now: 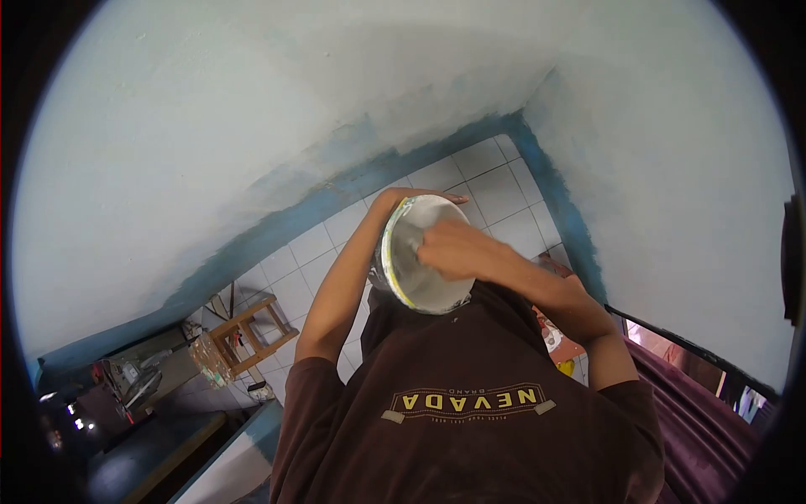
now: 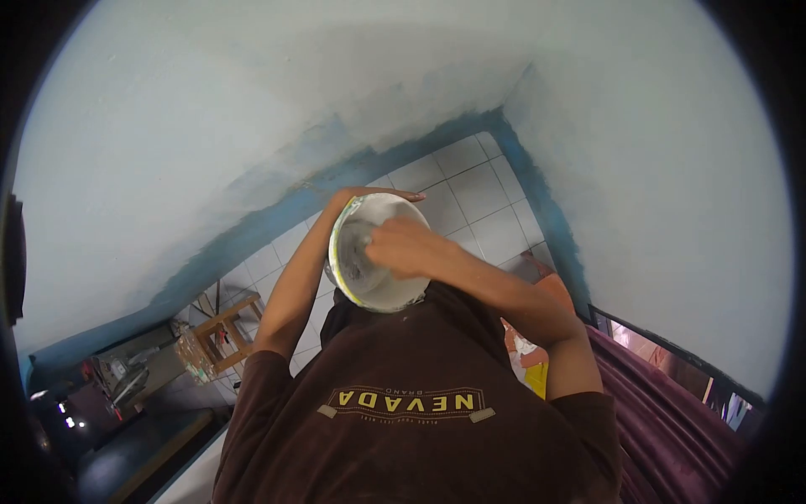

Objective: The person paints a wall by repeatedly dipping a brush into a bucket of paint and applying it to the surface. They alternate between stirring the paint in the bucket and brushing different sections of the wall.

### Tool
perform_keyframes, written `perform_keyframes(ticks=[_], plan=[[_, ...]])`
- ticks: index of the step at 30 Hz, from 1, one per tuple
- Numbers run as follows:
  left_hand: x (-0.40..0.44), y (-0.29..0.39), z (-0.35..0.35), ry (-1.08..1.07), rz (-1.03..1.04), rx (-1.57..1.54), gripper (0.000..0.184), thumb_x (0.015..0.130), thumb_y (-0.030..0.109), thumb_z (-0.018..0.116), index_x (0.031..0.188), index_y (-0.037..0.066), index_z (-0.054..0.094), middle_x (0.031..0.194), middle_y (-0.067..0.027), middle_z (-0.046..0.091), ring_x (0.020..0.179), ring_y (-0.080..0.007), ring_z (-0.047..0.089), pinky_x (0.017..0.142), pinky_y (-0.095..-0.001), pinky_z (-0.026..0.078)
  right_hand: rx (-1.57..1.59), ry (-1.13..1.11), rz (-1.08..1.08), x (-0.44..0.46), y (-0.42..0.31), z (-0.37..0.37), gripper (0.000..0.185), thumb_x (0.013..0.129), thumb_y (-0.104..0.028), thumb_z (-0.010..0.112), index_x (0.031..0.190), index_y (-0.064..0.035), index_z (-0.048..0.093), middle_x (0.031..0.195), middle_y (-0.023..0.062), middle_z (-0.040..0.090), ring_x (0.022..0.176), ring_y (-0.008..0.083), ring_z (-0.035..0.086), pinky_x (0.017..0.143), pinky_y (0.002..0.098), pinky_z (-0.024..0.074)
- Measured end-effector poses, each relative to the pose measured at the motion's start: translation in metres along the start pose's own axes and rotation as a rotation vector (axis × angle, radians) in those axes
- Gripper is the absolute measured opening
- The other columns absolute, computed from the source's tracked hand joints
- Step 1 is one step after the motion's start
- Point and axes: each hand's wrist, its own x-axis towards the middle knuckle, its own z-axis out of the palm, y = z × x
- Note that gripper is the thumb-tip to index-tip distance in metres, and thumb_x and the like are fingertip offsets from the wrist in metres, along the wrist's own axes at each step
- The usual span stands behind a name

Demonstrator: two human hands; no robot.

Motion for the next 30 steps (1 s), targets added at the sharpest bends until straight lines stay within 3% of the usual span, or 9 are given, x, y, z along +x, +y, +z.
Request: perform_keyframes(ticks=[7, 9, 12, 15, 18, 20, 25, 28, 30], plan=[[0.009, 0.02, 0.009, -0.021, 0.254, -0.092, 0.069, 0.09, 0.063, 0.067, 0.135, 0.01, 0.064, 0.14, -0.0077, 0.062, 0.122, -0.0205, 0.061, 0.103, -0.0407, 0.049, 0.15, 0.172, 0.059, -0.024, 0.033, -0.019, 0.015, 0.067, -0.004, 0.069, 0.08, -0.0039, 0.077, 0.07, 0.0202, 0.068, 0.072, 0.0393, 0.069, 0.065, 0.0481, 0.0544], [0.019, 0.024, 0.002, -0.072, -0.178, -0.365, 0.07, 0.09, 0.064, 0.067, 0.133, 0.009, 0.065, 0.136, -0.0087, 0.064, 0.117, -0.0202, 0.063, 0.103, -0.0398, 0.049, 0.052, 0.065, 0.013, -0.013, 0.018, -0.001, 0.019, 0.068, -0.004, 0.069, 0.084, -0.0059, 0.078, 0.07, 0.0197, 0.068, 0.072, 0.0386, 0.069, 0.065, 0.0481, 0.0542], [0.03, 0.008, -0.007, 0.047, -0.191, -0.157, 0.068, 0.09, 0.063, 0.067, 0.131, 0.009, 0.066, 0.133, -0.0089, 0.066, 0.113, -0.0199, 0.064, 0.102, -0.0386, 0.049, -0.086, -0.08, -0.035, -0.016, 0.001, -0.008, 0.024, 0.069, -0.003, 0.068, 0.089, -0.0088, 0.08, 0.071, 0.0194, 0.068, 0.071, 0.0377, 0.069, 0.065, 0.0481, 0.0538], [0.029, 0.012, -0.01, 0.051, -0.168, -0.15, 0.069, 0.09, 0.063, 0.067, 0.131, 0.009, 0.066, 0.134, -0.0089, 0.065, 0.114, -0.0198, 0.064, 0.102, -0.0387, 0.049, 0.282, -0.001, -0.08, -0.022, 0.022, -0.02, 0.019, 0.066, -0.002, 0.068, 0.082, -0.005, 0.078, 0.07, 0.0202, 0.067, 0.07, 0.0392, 0.069, 0.063, 0.0477, 0.0533], [0.024, 0.009, -0.008, 0.059, -0.133, -0.164, 0.069, 0.09, 0.064, 0.067, 0.131, 0.009, 0.066, 0.134, -0.009, 0.065, 0.114, -0.0198, 0.064, 0.102, -0.0387, 0.048, 0.071, 0.142, 0.027, -0.014, 0.023, -0.006, 0.02, 0.067, -0.003, 0.068, 0.084, -0.0054, 0.078, 0.069, 0.0204, 0.067, 0.069, 0.0384, 0.069, 0.063, 0.0478, 0.0533], [0.019, 0.006, -0.003, 0.06, -0.118, -0.17, 0.069, 0.09, 0.064, 0.067, 0.131, 0.008, 0.066, 0.135, -0.009, 0.064, 0.115, -0.0197, 0.063, 0.103, -0.0387, 0.048, -0.115, -0.071, -0.076, -0.011, 0.003, 0.002, 0.023, 0.071, -0.005, 0.067, 0.091, -0.0081, 0.079, 0.071, 0.0196, 0.067, 0.071, 0.0364, 0.069, 0.064, 0.0477, 0.0532], [0.012, 0.018, 0.009, 0.051, -0.083, -0.199, 0.07, 0.089, 0.065, 0.067, 0.131, 0.008, 0.066, 0.137, -0.0092, 0.064, 0.116, -0.0194, 0.063, 0.103, -0.0388, 0.048, 0.297, 0.066, -0.052, -0.027, 0.034, -0.012, 0.011, 0.067, -0.004, 0.07, 0.076, -0.0039, 0.075, 0.068, 0.0192, 0.067, 0.067, 0.0371, 0.069, 0.058, 0.0466, 0.0518], [-0.009, 0.037, 0.02, 0.047, -0.064, -0.23, 0.071, 0.089, 0.065, 0.067, 0.131, 0.008, 0.066, 0.137, -0.0093, 0.063, 0.117, -0.0192, 0.062, 0.103, -0.0389, 0.048, -0.013, 0.174, -0.026, -0.008, 0.019, 0.009, 0.011, 0.068, -0.004, 0.07, 0.078, -0.0054, 0.076, 0.068, 0.019, 0.067, 0.067, 0.0367, 0.069, 0.057, 0.0464, 0.0518], [-0.023, 0.073, 0.038, 0.18, -0.415, -0.226, 0.045, 0.106, 0.034, 0.052, 0.148, 0.018, 0.053, 0.153, -0.0016, 0.051, 0.138, -0.0145, 0.048, 0.115, -0.0336, 0.041, -0.103, -0.059, -0.177, -0.01, -0.007, 0.005, 0.013, 0.075, -0.006, 0.069, 0.085, -0.0075, 0.077, 0.071, 0.0183, 0.068, 0.07, 0.0354, 0.07, 0.061, 0.0462, 0.0526]])
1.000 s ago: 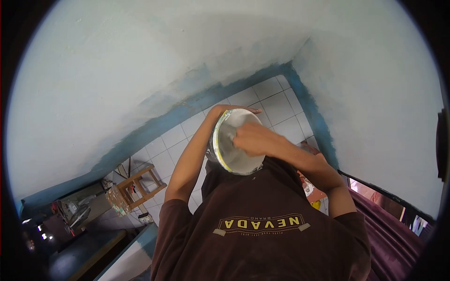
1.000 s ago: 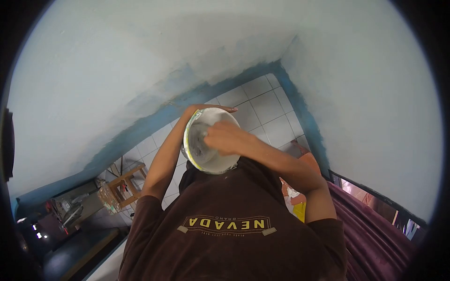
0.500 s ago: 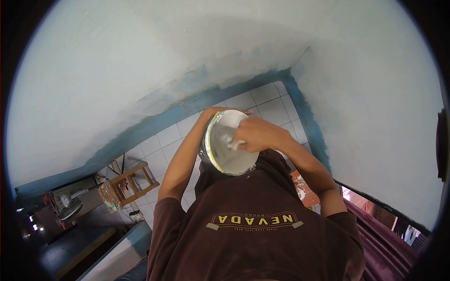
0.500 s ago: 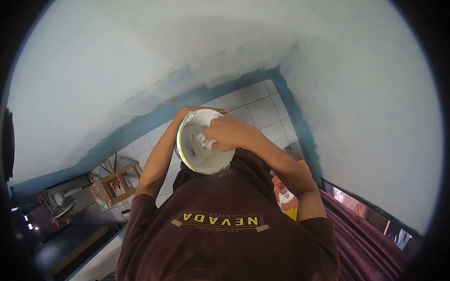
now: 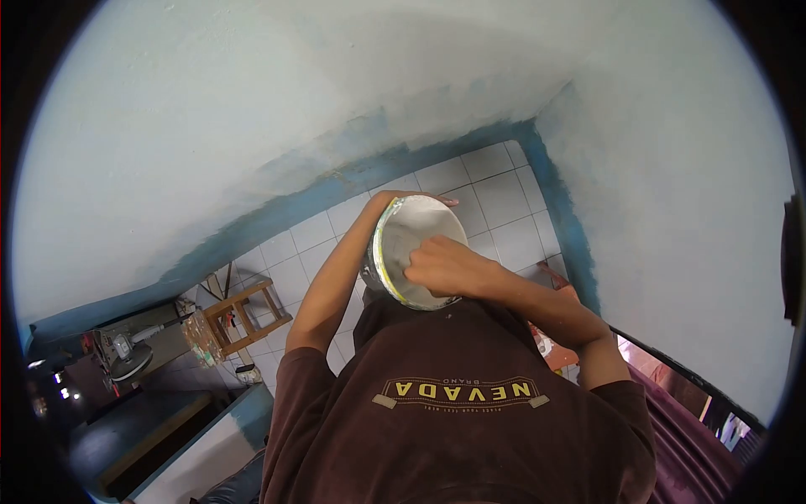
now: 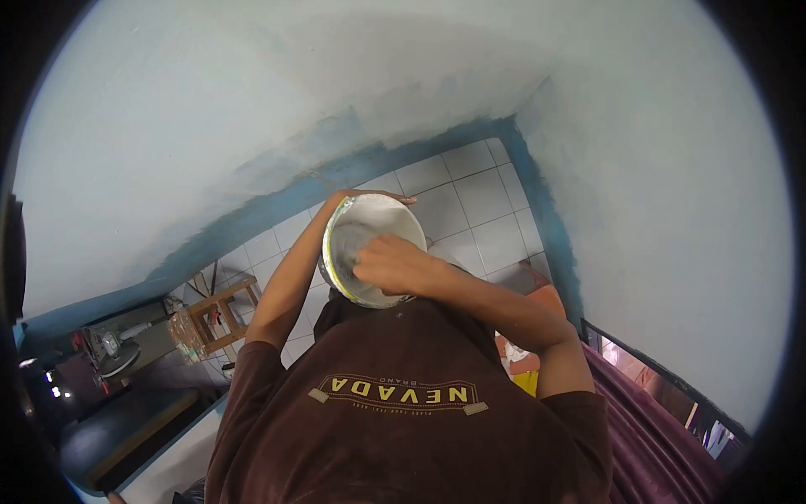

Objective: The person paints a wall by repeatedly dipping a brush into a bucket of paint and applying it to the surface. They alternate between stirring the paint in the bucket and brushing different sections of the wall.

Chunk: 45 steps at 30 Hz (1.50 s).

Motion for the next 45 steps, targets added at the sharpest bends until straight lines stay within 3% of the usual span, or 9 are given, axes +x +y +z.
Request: perform_keyframes(ticks=[4, 6, 9, 25, 30, 36, 41, 44, 45], plan=[[0.041, -0.028, -0.026, -0.151, 0.2, -0.099, 0.043, 0.105, 0.034, 0.055, 0.145, 0.016, 0.057, 0.145, -0.0036, 0.058, 0.13, -0.015, 0.056, 0.111, -0.0338, 0.045, 0.446, 0.157, 0.065, -0.016, 0.023, -0.023, 0.013, 0.074, -0.007, 0.069, 0.084, -0.0057, 0.077, 0.071, 0.0179, 0.068, 0.068, 0.0362, 0.069, 0.064, 0.0465, 0.0534], [0.046, -0.035, -0.031, -0.179, 0.387, 0.049, 0.068, 0.088, 0.068, 0.066, 0.122, 0.008, 0.07, 0.121, -0.0108, 0.071, 0.103, -0.0188, 0.068, 0.093, -0.0372, 0.053, 0.339, 0.184, 0.169, -0.007, 0.028, -0.006, 0.017, 0.079, -0.011, 0.07, 0.092, -0.0125, 0.08, 0.071, 0.0169, 0.068, 0.068, 0.0356, 0.068, 0.066, 0.0464, 0.0537], [0.047, -0.038, -0.032, -0.17, 0.38, 0.029, 0.068, 0.088, 0.068, 0.067, 0.121, 0.008, 0.071, 0.121, -0.0108, 0.071, 0.102, -0.0189, 0.069, 0.093, -0.0373, 0.053, 0.053, 0.016, 0.114, 0.002, 0.025, 0.013, 0.023, 0.086, -0.016, 0.069, 0.105, -0.0184, 0.08, 0.074, 0.0164, 0.069, 0.071, 0.034, 0.069, 0.067, 0.0454, 0.0541], [0.056, -0.047, -0.036, -0.108, 0.319, -0.111, 0.066, 0.087, 0.068, 0.068, 0.114, 0.008, 0.073, 0.113, -0.0109, 0.073, 0.095, -0.0195, 0.07, 0.09, -0.0377, 0.054, 0.424, 0.022, 0.174, -0.024, 0.051, -0.009, 0.02, 0.085, -0.018, 0.067, 0.095, -0.0023, 0.074, 0.074, 0.0213, 0.068, 0.074, 0.0398, 0.07, 0.069, 0.0497, 0.0557], [0.052, -0.053, -0.041, -0.077, 0.312, -0.168, 0.065, 0.086, 0.068, 0.068, 0.111, 0.008, 0.073, 0.111, -0.011, 0.073, 0.093, -0.0197, 0.07, 0.089, -0.0379, 0.055, 0.237, -0.017, 0.199, 0.0, 0.039, 0.034, 0.026, 0.089, -0.02, 0.065, 0.111, -0.0116, 0.074, 0.076, 0.0202, 0.068, 0.072, 0.0381, 0.069, 0.068, 0.0495, 0.0548], [0.039, -0.047, -0.038, -0.011, 0.291, -0.189, 0.064, 0.086, 0.068, 0.069, 0.104, 0.008, 0.075, 0.106, -0.0108, 0.074, 0.09, -0.0202, 0.07, 0.086, -0.0383, 0.055, 0.661, 0.004, 0.182, -0.03, 0.074, 0.004, 0.022, 0.087, -0.02, 0.07, 0.105, -0.0079, 0.075, 0.076, 0.0187, 0.069, 0.067, 0.0373, 0.066, 0.065, 0.0444, 0.0526], [0.044, -0.063, -0.052, 0.056, 0.401, -0.188, 0.06, 0.084, 0.068, 0.071, 0.095, 0.009, 0.076, 0.1, -0.0112, 0.074, 0.086, -0.0203, 0.07, 0.082, -0.0397, 0.056, 0.914, 0.015, 0.22, -0.052, 0.092, 0.01, 0.024, 0.098, -0.023, 0.064, 0.097, -0.0002, 0.072, 0.064, 0.0111, 0.067, 0.049, 0.0198, 0.06, 0.056, 0.031, 0.0491], [0.031, -0.046, -0.035, 0.169, 0.066, -0.331, 0.06, 0.089, 0.064, 0.068, 0.113, 0.01, 0.074, 0.108, -0.0105, 0.073, 0.094, -0.0177, 0.069, 0.087, -0.0372, 0.056, 1.151, 0.074, 0.236, -0.078, 0.096, 0.032, 0.029, 0.102, -0.025, 0.059, 0.095, 0.0019, 0.069, 0.065, 0.0067, 0.068, 0.053, 0.0112, 0.061, 0.055, 0.0256, 0.0489], [0.049, -0.083, -0.055, 0.003, 0.546, -0.292, 0.054, 0.098, 0.052, 0.063, 0.132, 0.01, 0.067, 0.12, -0.0091, 0.071, 0.105, -0.0148, 0.067, 0.092, -0.035, 0.055, 1.259, 0.125, 0.219, -0.077, 0.09, 0.034, 0.031, 0.103, -0.027, 0.059, 0.098, 0.0018, 0.07, 0.066, 0.0061, 0.068, 0.054, 0.0108, 0.061, 0.054, 0.0256, 0.0491]])
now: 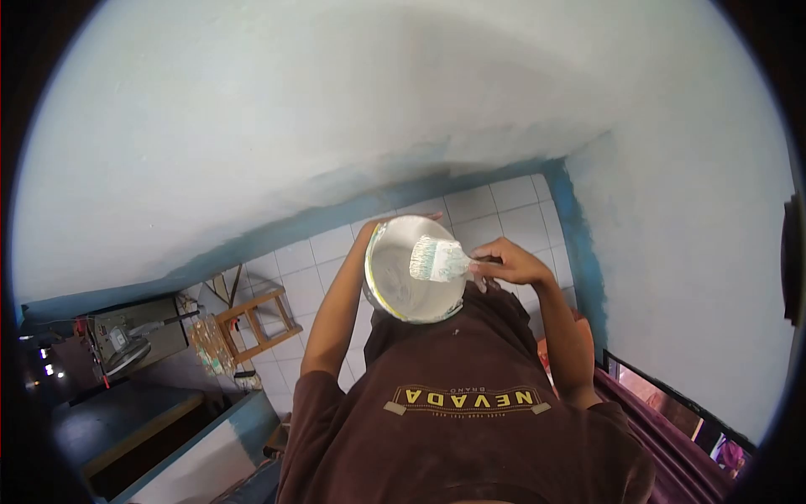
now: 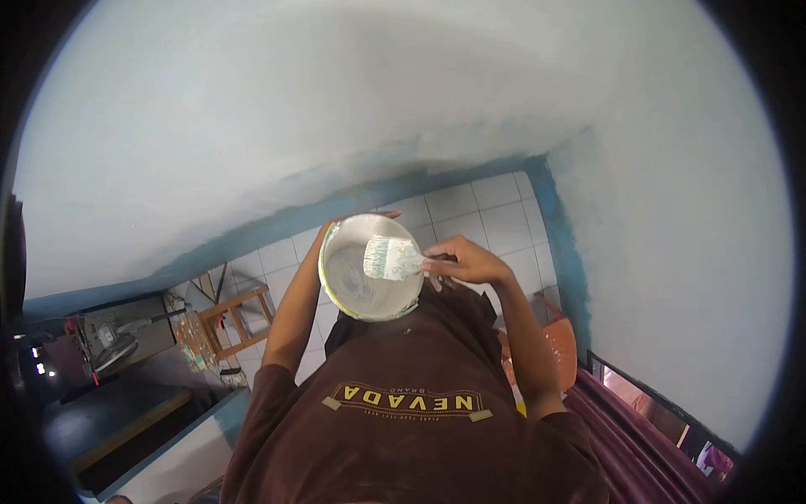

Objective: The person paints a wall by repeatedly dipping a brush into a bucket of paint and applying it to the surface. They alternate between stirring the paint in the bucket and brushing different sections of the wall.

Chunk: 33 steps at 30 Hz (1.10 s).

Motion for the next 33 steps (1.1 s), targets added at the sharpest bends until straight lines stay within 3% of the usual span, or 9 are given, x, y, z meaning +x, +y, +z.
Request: perform_keyframes(ticks=[3, 5, 7, 13, 18, 19, 24, 27, 33], plan=[[-0.012, -0.018, 0.013, 0.092, 0.268, -0.075, 0.054, 0.102, 0.024, 0.056, 0.15, 0.002, 0.046, 0.149, -0.0119, 0.053, 0.127, -0.0184, 0.059, 0.105, -0.0337, 0.05, 0.17, 0.05, -0.072, -0.01, 0.012, -0.009, 0.031, 0.104, -0.028, 0.058, 0.106, 0.0019, 0.067, 0.076, 0.0062, 0.069, 0.062, 0.0093, 0.062, 0.055, 0.0249, 0.0492], [0.014, -0.051, -0.028, -0.074, 0.206, -0.128, 0.054, 0.102, 0.031, 0.058, 0.15, 0.009, 0.049, 0.142, -0.0073, 0.06, 0.117, -0.0148, 0.064, 0.102, -0.0339, 0.052, 0.371, 0.141, -0.116, -0.016, 0.043, -0.017, 0.034, 0.105, -0.03, 0.057, 0.113, 0.0018, 0.064, 0.082, 0.0055, 0.07, 0.066, 0.0081, 0.062, 0.059, 0.0233, 0.0489], [-0.007, -0.073, -0.02, -0.125, 0.549, -0.371, 0.061, 0.101, 0.029, 0.059, 0.155, 0.008, 0.04, 0.137, -0.009, 0.062, 0.114, -0.0158, 0.065, 0.101, -0.0352, 0.054, 0.36, 0.219, -0.147, -0.004, 0.05, -0.023, 0.036, 0.106, -0.033, 0.054, 0.115, 0.0007, 0.063, 0.084, 0.0028, 0.067, 0.067, 0.0071, 0.058, 0.061, 0.0224, 0.0469], [-0.038, -0.09, -0.037, -0.152, 0.604, -0.391, 0.059, 0.103, 0.031, 0.056, 0.154, 0.008, 0.04, 0.142, -0.0063, 0.059, 0.116, -0.0137, 0.064, 0.102, -0.0348, 0.053, 0.461, 0.726, -0.111, 0.053, 0.104, -0.042, 0.034, 0.108, -0.034, 0.051, 0.108, -0.0025, 0.063, 0.076, -0.0014, 0.056, 0.063, 0.0062, 0.05, 0.057, 0.0232, 0.0416], [-0.015, -0.122, -0.073, 0.091, 0.369, -0.583, 0.05, 0.101, 0.049, 0.056, 0.123, 0.006, 0.07, 0.104, -0.0063, 0.076, 0.088, -0.016, 0.072, 0.085, -0.0379, 0.06, 0.371, 0.967, -0.196, 0.04, 0.075, -0.042, 0.037, 0.106, -0.038, 0.055, 0.107, -0.0025, 0.063, 0.074, -0.0026, 0.052, 0.054, 0.0043, 0.042, 0.048, 0.0207, 0.0327], [0.006, -0.153, -0.115, -0.203, 0.354, -0.615, 0.054, 0.106, 0.038, 0.05, 0.152, 0.01, 0.045, 0.136, -0.0049, 0.064, 0.112, -0.015, 0.066, 0.101, -0.0367, 0.054, 0.359, 0.994, -0.225, 0.026, 0.056, -0.05, 0.037, 0.106, -0.038, 0.055, 0.107, -0.0025, 0.063, 0.074, -0.0026, 0.052, 0.054, 0.0043, 0.042, 0.048, 0.0207, 0.0327], [-0.007, -0.1, -0.06, 0.002, 0.439, -0.539, 0.051, 0.103, 0.045, 0.055, 0.137, 0.007, 0.061, 0.118, -0.0055, 0.073, 0.096, -0.0171, 0.071, 0.089, -0.0387, 0.058, -0.592, 1.454, -0.413, -0.028, -0.049, -0.066, 0.048, 0.099, -0.023, 0.066, 0.135, 0.0066, 0.054, 0.068, 0.0125, 0.06, 0.054, 0.0169, 0.054, 0.053, 0.0326, 0.0429], [-0.02, -0.086, -0.032, -0.006, 0.459, -0.502, 0.052, 0.103, 0.045, 0.055, 0.137, 0.006, 0.06, 0.117, -0.0057, 0.073, 0.095, -0.017, 0.072, 0.089, -0.0383, 0.059, -0.556, 1.56, -0.323, -0.046, -0.099, -0.07, 0.056, 0.097, -0.013, 0.067, 0.144, 0.0079, 0.046, 0.081, 0.018, 0.067, 0.065, 0.0189, 0.067, 0.061, 0.0296, 0.0511], [-0.052, -0.08, -0.008, 0.037, 0.47, -0.496, 0.055, 0.102, 0.046, 0.056, 0.137, 0.004, 0.059, 0.117, -0.006, 0.073, 0.092, -0.0167, 0.072, 0.088, -0.0375, 0.059, -1.07, 1.623, -0.56, -0.069, -0.159, -0.07, 0.048, 0.096, -0.009, 0.066, 0.138, 0.0096, 0.051, 0.084, 0.0176, 0.061, 0.067, 0.0261, 0.058, 0.065, 0.037, 0.048]])
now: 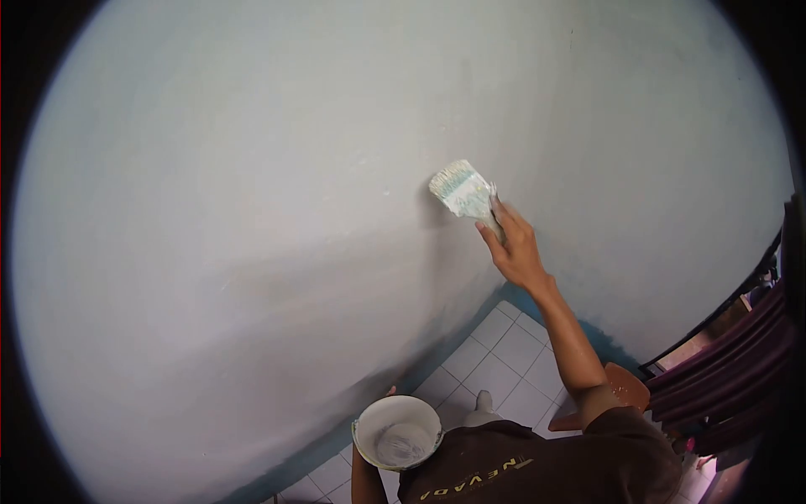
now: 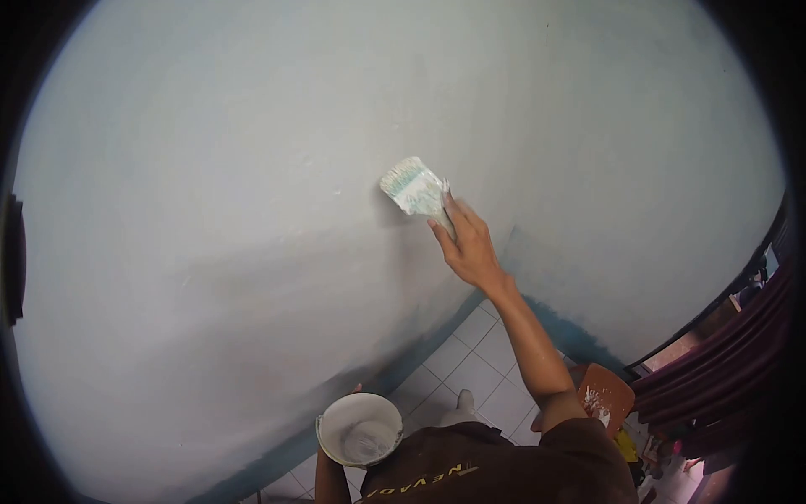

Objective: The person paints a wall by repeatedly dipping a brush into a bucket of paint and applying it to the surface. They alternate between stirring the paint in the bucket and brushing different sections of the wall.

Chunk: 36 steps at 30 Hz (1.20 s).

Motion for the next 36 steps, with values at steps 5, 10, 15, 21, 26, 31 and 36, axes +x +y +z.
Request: perform_keyframes(ticks=[5, 10, 15, 21, 26, 31, 36], plan=[[-0.003, 0.006, -0.002, -0.051, -0.013, 0.101, 0.053, 0.103, 0.043, 0.055, 0.142, 0.007, 0.053, 0.119, -0.0052, 0.071, 0.093, -0.015, 0.071, 0.089, -0.0366, 0.058, 0.001, 0.018, 0.001, 0.041, -0.021, -0.004, 0.052, 0.097, -0.011, 0.065, 0.142, 0.0082, 0.049, 0.079, 0.0161, 0.059, 0.065, 0.0248, 0.057, 0.063, 0.0366, 0.048], [0.007, 0.015, 0.003, -0.038, -0.065, 0.12, 0.05, 0.101, 0.047, 0.056, 0.132, 0.008, 0.058, 0.112, -0.0052, 0.072, 0.088, -0.016, 0.071, 0.084, -0.0372, 0.058, 0.214, 0.121, -0.043, 0.084, -0.053, -0.004, 0.057, 0.098, -0.009, 0.063, 0.149, 0.0046, 0.043, 0.069, 0.015, 0.058, 0.059, 0.0229, 0.058, 0.059, 0.0361, 0.0478], [0.004, 0.019, 0.002, 0.002, -0.155, 0.139, 0.048, 0.099, 0.05, 0.058, 0.123, 0.008, 0.062, 0.105, -0.0053, 0.072, 0.083, -0.0169, 0.07, 0.08, -0.0379, 0.058, 0.054, 0.048, -0.088, 0.073, -0.054, 0.013, 0.049, 0.094, -0.003, 0.064, 0.141, 0.0001, 0.055, 0.069, 0.0158, 0.059, 0.059, 0.0264, 0.06, 0.059, 0.0386, 0.0479], [0.017, 0.031, 0.009, 0.016, -0.265, 0.153, 0.048, 0.097, 0.054, 0.061, 0.111, 0.009, 0.067, 0.097, -0.0053, 0.073, 0.077, -0.0181, 0.069, 0.075, -0.0387, 0.057, 0.051, -0.056, -0.036, -0.014, -0.044, 0.055, 0.039, 0.091, 0.0, 0.064, 0.13, 0.001, 0.064, 0.069, 0.0164, 0.058, 0.058, 0.0298, 0.057, 0.057, 0.042, 0.0467], [0.026, 0.038, 0.017, 0.033, -0.372, 0.146, 0.049, 0.094, 0.058, 0.062, 0.102, 0.01, 0.071, 0.09, -0.0053, 0.073, 0.073, -0.0191, 0.068, 0.07, -0.0393, 0.057, 0.047, -0.392, 0.153, -0.042, -0.046, 0.035, 0.036, 0.091, -0.002, 0.065, 0.127, 0.0016, 0.066, 0.064, 0.02, 0.059, 0.055, 0.0304, 0.058, 0.057, 0.0422, 0.0464], [0.018, 0.019, 0.007, 0.046, -0.494, 0.126, 0.051, 0.092, 0.061, 0.064, 0.092, 0.011, 0.075, 0.083, -0.0053, 0.074, 0.068, -0.02, 0.068, 0.066, -0.04, 0.057, -0.017, -0.026, -0.084, 0.052, -0.09, 0.003, 0.034, 0.093, -0.003, 0.064, 0.127, -0.0003, 0.067, 0.066, 0.0186, 0.061, 0.056, 0.031, 0.059, 0.058, 0.0404, 0.046], [0.024, 0.009, -0.016, -0.018, -0.671, 0.056, 0.051, 0.092, 0.062, 0.065, 0.088, 0.012, 0.076, 0.078, -0.005, 0.073, 0.062, -0.0203, 0.066, 0.063, -0.0406, 0.056, -0.069, -0.026, -0.097, 0.067, -0.102, 0.051, 0.034, 0.093, -0.004, 0.064, 0.126, 0.0022, 0.066, 0.067, 0.0186, 0.06, 0.056, 0.0311, 0.058, 0.058, 0.0413, 0.0466]])
